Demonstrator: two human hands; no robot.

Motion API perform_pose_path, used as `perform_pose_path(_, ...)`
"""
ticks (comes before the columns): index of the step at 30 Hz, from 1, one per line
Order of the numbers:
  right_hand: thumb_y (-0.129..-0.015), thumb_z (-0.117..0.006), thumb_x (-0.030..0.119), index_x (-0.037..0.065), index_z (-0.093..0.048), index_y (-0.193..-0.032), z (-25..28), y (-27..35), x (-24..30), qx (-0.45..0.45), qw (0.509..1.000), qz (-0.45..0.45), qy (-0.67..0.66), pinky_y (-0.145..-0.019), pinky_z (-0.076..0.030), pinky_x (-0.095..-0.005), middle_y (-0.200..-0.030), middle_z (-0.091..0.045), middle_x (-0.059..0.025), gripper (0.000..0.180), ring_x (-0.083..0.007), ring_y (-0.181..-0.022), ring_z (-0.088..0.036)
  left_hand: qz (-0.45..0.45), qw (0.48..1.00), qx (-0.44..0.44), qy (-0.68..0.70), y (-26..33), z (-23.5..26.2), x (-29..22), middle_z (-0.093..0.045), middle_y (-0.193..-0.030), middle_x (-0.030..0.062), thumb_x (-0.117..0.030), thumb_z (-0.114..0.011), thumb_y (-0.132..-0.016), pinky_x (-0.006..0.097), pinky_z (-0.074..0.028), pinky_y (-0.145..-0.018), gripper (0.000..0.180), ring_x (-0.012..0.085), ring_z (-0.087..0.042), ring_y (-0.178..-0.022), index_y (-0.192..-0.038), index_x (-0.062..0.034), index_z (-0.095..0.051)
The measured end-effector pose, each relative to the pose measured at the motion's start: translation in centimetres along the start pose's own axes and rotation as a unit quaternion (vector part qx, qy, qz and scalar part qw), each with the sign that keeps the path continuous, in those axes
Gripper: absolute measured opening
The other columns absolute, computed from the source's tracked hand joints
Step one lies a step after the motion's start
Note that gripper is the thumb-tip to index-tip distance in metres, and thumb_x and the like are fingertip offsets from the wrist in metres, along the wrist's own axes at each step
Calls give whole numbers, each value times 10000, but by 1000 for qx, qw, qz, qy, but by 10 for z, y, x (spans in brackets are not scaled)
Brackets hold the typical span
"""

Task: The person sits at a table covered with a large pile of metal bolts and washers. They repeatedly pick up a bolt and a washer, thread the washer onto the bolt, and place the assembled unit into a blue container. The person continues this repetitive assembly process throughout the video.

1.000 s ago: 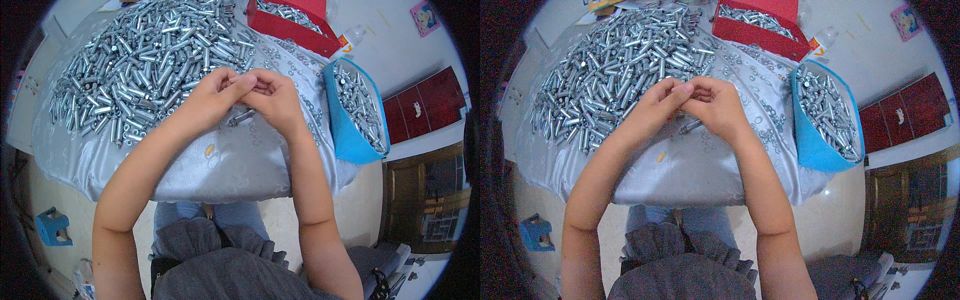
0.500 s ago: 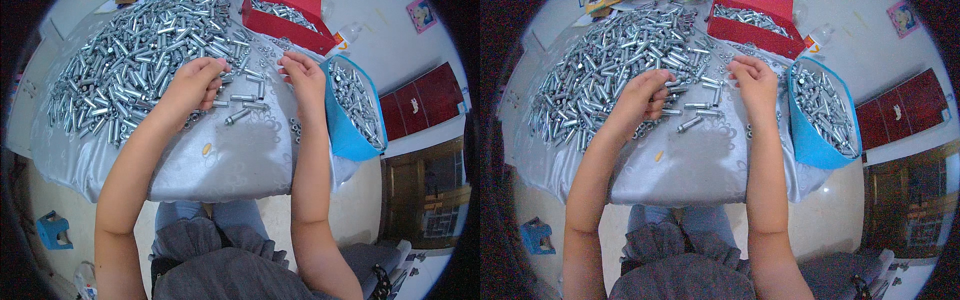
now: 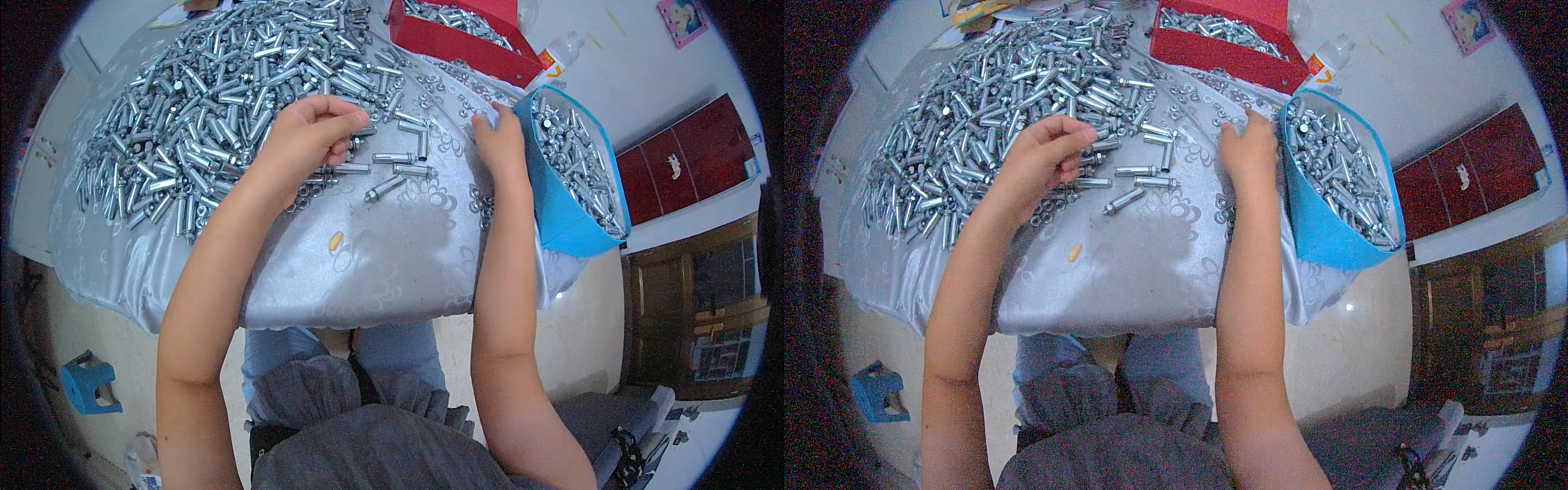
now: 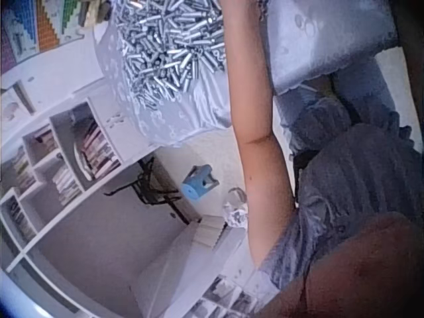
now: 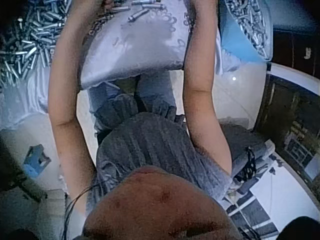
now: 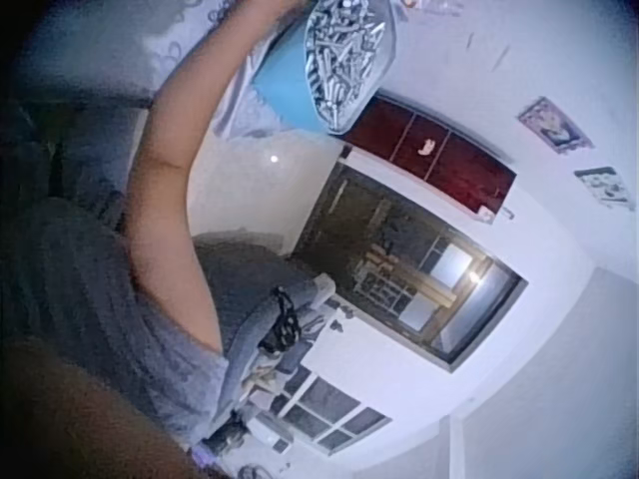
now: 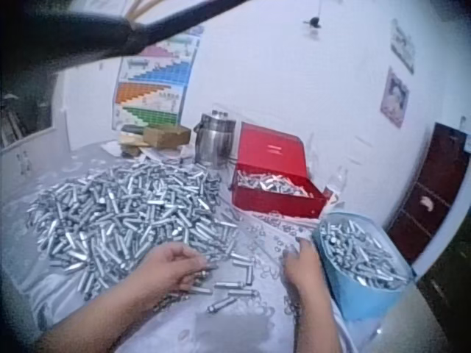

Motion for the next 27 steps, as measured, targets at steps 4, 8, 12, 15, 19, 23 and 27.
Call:
perform_pose_path(4, -798, -509, 295, 56, -387, -1242, -26, -2, -5, 70, 995, 2, 66, -974, -265, -453, -1275, -363, -195, 518, -350, -1199, -314, 7, 1000, 3, -12, -1, -1, 3, -431, -603, -33, -137, -597, -782, 194, -297, -427, 144, 48, -358, -472, -860, -33, -534)
perform_pose_path(8, -828, -443, 311, 98, -324, -1289, -32, -4, -8, 112, 989, -36, 90, -993, -185, -503, -1339, -280, -171, 522, -364, -1246, -225, 0, 1000, 1, -13, -2, 2, 4, -432, -615, -34, -136, -593, -785, 190, -295, -434, 143, 44, -358, -487, -865, -32, -536)
perform_pose_path(12, -830, -447, 288, 138, -334, -1291, -29, -2, -2, 99, 992, -22, 81, -991, -182, -507, -1347, -279, -154, 498, -352, -1252, -222, 4, 1000, -15, -20, -3, 2, 4, -425, -610, -35, -139, -590, -789, 190, -290, -438, 145, 43, -353, -495, -868, -30, -535)
perform_pose_path(15, -829, -452, 285, 168, -360, -1282, -32, -4, -4, 90, 993, 6, 71, -996, -172, -500, -1349, -291, -136, 477, -327, -1260, -226, 0, 1000, 0, -26, -2, 0, 5, -415, -600, -37, -141, -588, -791, 193, -284, -436, 143, 42, -350, -498, -866, -32, -534)
perform_pose_path(19, -835, -437, 229, 141, -367, -1270, -34, -3, 3, 117, 991, 11, 68, -983, -180, -507, -1334, -317, -128, 449, -333, -1250, -242, 3, 1000, -1, -24, -4, 0, 6, -404, -591, -40, -141, -585, -794, 193, -278, -434, 134, 41, -343, -495, -859, -36, -533)
perform_pose_path(23, -837, -432, 206, 117, -386, -1253, -37, -3, 3, 112, 992, 15, 60, -968, -192, -501, -1326, -333, -120, 428, -330, -1240, -262, 4, 1000, 6, -19, -2, 0, 6, -454, -623, -26, -141, -598, -776, 187, -329, -466, 146, 44, -394, -520, -849, -25, -549)
perform_pose_path(27, -835, -430, 206, 110, -400, -1243, -41, -10, 4, 107, 992, 43, 41, -961, -191, -496, -1321, -342, -115, 419, -327, -1234, -274, 2, 1000, 10, -25, -2, 0, 6, -477, -635, -21, -142, -605, -767, 185, -354, -480, 156, 46, -420, -532, -848, -18, -557)
Point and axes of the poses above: each hand's wrist, its own y-axis away from the middle knuckle, its own z-axis out of the back of the hand, x = y × z, the point moved 5 cm from there along -y, towards the middle knuckle
